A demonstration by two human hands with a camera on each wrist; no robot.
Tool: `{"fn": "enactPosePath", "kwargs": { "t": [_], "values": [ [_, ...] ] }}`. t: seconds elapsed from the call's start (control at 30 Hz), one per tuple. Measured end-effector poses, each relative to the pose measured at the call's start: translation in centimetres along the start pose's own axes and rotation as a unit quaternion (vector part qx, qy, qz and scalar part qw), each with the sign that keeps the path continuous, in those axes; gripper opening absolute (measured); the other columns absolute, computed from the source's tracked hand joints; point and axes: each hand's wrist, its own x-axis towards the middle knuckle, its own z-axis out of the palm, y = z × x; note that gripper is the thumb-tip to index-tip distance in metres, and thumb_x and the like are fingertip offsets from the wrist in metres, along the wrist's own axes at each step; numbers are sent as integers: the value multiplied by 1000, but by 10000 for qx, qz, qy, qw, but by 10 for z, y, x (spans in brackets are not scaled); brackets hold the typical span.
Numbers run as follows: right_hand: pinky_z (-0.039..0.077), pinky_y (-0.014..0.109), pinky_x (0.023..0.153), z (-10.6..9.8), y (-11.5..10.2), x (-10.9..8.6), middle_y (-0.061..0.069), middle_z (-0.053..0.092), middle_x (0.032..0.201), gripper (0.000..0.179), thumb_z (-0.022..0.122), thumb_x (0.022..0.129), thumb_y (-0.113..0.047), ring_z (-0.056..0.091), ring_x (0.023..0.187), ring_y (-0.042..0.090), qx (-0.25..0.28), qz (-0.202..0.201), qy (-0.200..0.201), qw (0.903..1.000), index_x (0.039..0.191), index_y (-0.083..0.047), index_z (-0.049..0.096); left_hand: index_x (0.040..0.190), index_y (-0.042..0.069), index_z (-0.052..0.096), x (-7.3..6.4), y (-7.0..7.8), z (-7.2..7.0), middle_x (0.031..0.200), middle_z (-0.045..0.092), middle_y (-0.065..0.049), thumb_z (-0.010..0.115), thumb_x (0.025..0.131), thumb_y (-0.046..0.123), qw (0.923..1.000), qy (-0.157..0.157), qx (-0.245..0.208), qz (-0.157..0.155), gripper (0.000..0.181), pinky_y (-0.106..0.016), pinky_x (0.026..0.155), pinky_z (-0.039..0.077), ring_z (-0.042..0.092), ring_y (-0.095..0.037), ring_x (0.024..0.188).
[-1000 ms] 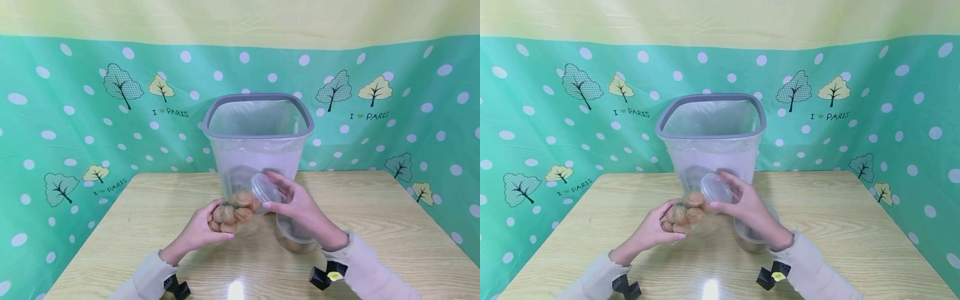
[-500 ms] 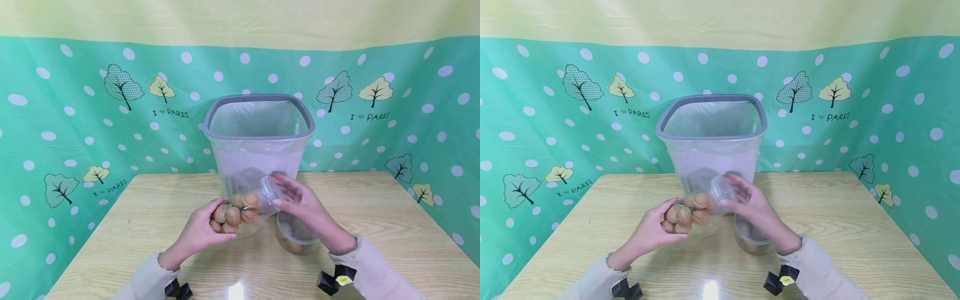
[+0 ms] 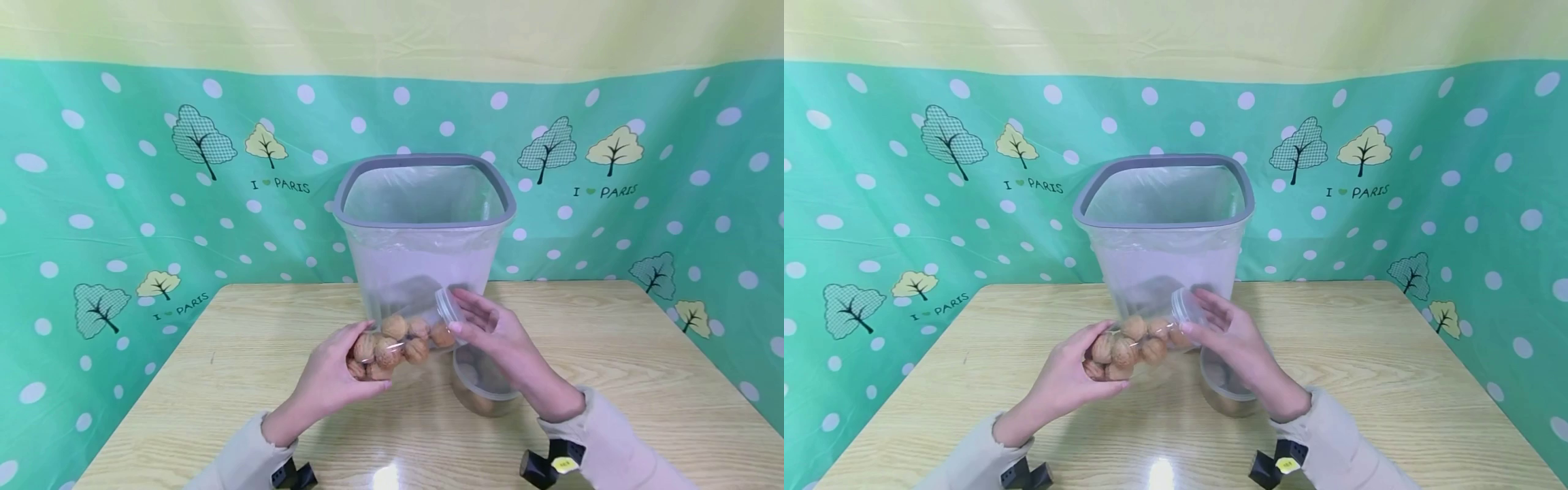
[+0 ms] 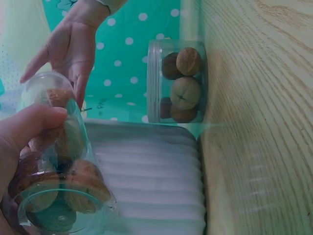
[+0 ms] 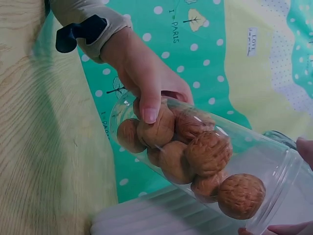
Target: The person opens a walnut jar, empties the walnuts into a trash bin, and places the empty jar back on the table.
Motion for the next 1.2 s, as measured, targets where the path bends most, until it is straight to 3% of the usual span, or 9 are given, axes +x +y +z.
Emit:
{"fn": "enactPosePath", "kwargs": {
  "t": [0.37, 1.2],
  "values": [
    [45, 19, 91, -3, -3, 0, 25, 37, 143, 62, 61, 88, -10, 38, 131, 36, -96, 211, 163, 9996, 141, 8, 33, 124, 8, 56, 3, 5, 1, 111, 65, -7, 89, 54, 36, 9941, 444, 732, 668, 83, -39, 79, 53, 61, -22, 101],
    [45, 18, 91, -8, 5, 1, 28, 39, 141, 59, 59, 87, -7, 41, 128, 35, 42, 49, 169, 9998, 138, 12, 35, 125, 6, 55, 5, 9, 1, 112, 64, -8, 89, 54, 35, 9912, 424, 949, 815, 84, -40, 80, 53, 61, -23, 99]
  ]
}}
